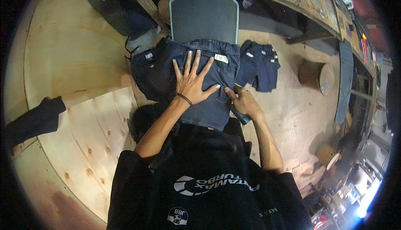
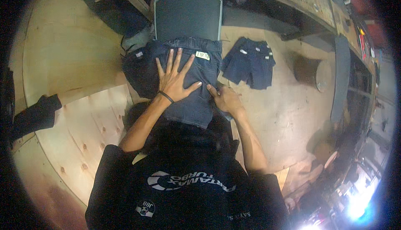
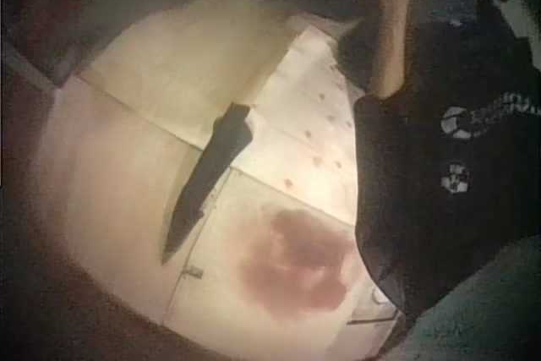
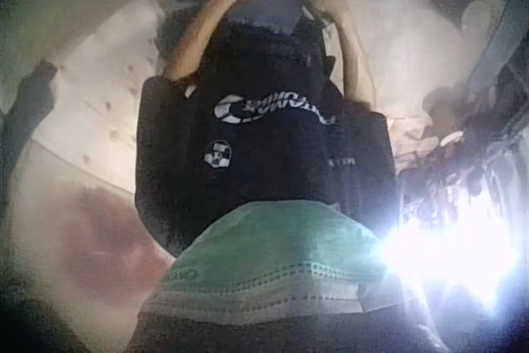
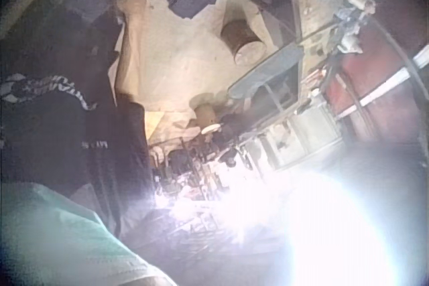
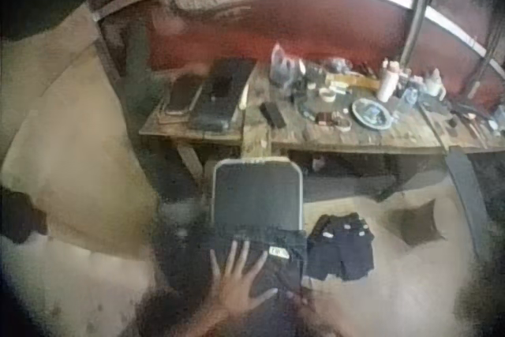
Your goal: The person repeatedly rubs a small blue object against dark shorts laid on a flat board, then flips and repositions the shorts to continue rubbing different areas. The person handles multiple shorts one at a time, rubbing and smoothing them before stacking them aside.
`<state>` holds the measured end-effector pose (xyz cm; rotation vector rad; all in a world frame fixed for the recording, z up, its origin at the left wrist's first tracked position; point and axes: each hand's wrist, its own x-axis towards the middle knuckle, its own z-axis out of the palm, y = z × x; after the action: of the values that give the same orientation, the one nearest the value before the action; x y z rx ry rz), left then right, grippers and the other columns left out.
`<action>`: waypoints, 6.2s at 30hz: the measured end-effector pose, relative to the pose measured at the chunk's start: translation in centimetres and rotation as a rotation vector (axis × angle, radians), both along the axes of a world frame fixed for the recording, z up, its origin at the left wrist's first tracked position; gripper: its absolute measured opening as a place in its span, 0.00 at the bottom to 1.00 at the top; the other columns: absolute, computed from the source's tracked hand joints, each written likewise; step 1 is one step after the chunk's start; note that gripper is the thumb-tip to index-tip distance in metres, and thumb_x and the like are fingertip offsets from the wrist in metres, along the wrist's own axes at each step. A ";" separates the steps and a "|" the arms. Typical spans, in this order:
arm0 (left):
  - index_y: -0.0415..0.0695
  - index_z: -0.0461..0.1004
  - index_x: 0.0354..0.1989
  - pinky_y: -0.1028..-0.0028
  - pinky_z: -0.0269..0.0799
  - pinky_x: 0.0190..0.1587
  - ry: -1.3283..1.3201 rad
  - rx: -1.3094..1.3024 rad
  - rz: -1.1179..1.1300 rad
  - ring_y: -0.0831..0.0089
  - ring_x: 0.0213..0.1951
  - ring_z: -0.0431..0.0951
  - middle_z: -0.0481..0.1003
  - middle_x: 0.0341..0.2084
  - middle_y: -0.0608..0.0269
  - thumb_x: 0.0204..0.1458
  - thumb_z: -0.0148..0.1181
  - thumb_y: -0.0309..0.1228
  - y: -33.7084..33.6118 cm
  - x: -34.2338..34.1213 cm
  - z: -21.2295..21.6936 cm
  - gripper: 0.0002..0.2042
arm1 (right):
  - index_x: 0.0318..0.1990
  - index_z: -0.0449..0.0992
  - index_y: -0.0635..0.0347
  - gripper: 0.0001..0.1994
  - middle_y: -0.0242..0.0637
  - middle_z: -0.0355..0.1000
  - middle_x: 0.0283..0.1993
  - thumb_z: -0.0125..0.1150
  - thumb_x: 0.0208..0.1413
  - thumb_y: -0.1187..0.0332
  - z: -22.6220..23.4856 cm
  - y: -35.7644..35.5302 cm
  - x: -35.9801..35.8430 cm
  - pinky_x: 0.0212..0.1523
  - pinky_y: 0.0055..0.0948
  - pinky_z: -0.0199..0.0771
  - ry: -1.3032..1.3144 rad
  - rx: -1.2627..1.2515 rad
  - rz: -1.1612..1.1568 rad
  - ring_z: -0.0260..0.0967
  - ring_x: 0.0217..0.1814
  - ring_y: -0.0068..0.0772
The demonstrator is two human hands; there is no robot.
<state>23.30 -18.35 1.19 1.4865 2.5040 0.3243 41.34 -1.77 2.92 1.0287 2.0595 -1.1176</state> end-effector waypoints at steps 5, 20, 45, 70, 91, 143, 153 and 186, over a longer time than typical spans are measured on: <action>0.67 0.49 0.85 0.18 0.27 0.73 0.077 0.068 0.095 0.40 0.84 0.37 0.41 0.85 0.45 0.53 0.58 0.75 5.7 -3.0 -1.1 0.53 | 0.52 0.82 0.76 0.37 0.68 0.82 0.42 0.49 0.75 0.40 -2.7 6.2 -4.1 0.54 0.49 0.77 0.413 -0.007 -0.099 0.84 0.52 0.56; 0.48 0.85 0.57 0.44 0.58 0.70 0.028 0.014 -0.399 0.54 0.67 0.74 0.82 0.54 0.53 0.56 0.69 0.60 9.0 -7.5 1.3 0.30 | 0.45 0.85 0.65 0.42 0.61 0.84 0.43 0.55 0.63 0.25 -0.7 -0.5 -0.9 0.52 0.57 0.82 0.205 0.436 -0.042 0.83 0.51 0.65; 0.52 0.81 0.61 0.32 0.55 0.69 0.247 0.111 0.029 0.51 0.70 0.66 0.78 0.59 0.57 0.64 0.64 0.47 7.9 -4.1 -0.3 0.21 | 0.49 0.81 0.68 0.37 0.56 0.82 0.42 0.68 0.59 0.34 4.6 -4.2 -2.0 0.46 0.55 0.82 0.320 0.667 -0.295 0.83 0.46 0.61; 0.46 0.81 0.55 0.45 0.60 0.63 0.096 0.365 -0.249 0.55 0.62 0.70 0.77 0.55 0.55 0.30 0.68 0.81 10.6 -14.6 -3.6 0.53 | 0.52 0.80 0.65 0.30 0.46 0.74 0.46 0.82 0.49 0.52 -1.0 -5.0 -13.7 0.51 0.45 0.74 0.929 0.603 0.351 0.71 0.49 0.51; 0.60 0.67 0.77 0.19 0.28 0.75 0.004 0.221 -0.072 0.44 0.83 0.40 0.47 0.83 0.51 0.20 0.76 0.78 10.8 -14.3 -1.9 0.67 | 0.45 0.80 0.66 0.23 0.47 0.74 0.38 0.81 0.48 0.58 1.6 -2.3 -8.2 0.50 0.48 0.76 0.755 0.388 0.065 0.73 0.43 0.53; 0.34 0.50 0.82 0.39 0.35 0.82 -0.059 -0.051 -0.055 0.52 0.84 0.46 0.49 0.83 0.45 0.65 0.50 0.68 -8.4 0.5 0.5 0.52 | 0.72 0.66 0.62 0.41 0.66 0.69 0.57 0.67 0.59 0.43 1.8 2.5 -12.6 0.55 0.62 0.80 0.438 0.651 -0.255 0.77 0.55 0.75; 0.39 0.57 0.81 0.28 0.32 0.79 0.038 -0.061 -0.045 0.53 0.83 0.48 0.52 0.83 0.53 0.63 0.54 0.65 -9.9 -0.9 0.8 0.48 | 0.75 0.64 0.61 0.45 0.72 0.66 0.65 0.67 0.59 0.40 1.4 2.8 -12.5 0.61 0.59 0.78 0.394 0.665 -0.258 0.74 0.61 0.76; 0.43 0.88 0.46 0.59 0.75 0.53 -0.269 0.567 0.101 0.60 0.48 0.79 0.80 0.38 0.60 0.55 0.76 0.39 -8.9 -4.9 1.0 0.15 | 0.59 0.76 0.61 0.23 0.54 0.78 0.50 0.65 0.66 0.54 7.0 -3.9 1.4 0.47 0.55 0.83 0.291 0.472 0.356 0.82 0.47 0.63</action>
<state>18.36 -27.23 2.17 1.3621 2.3746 1.2460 42.69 -5.68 9.93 0.6806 2.6925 -0.6393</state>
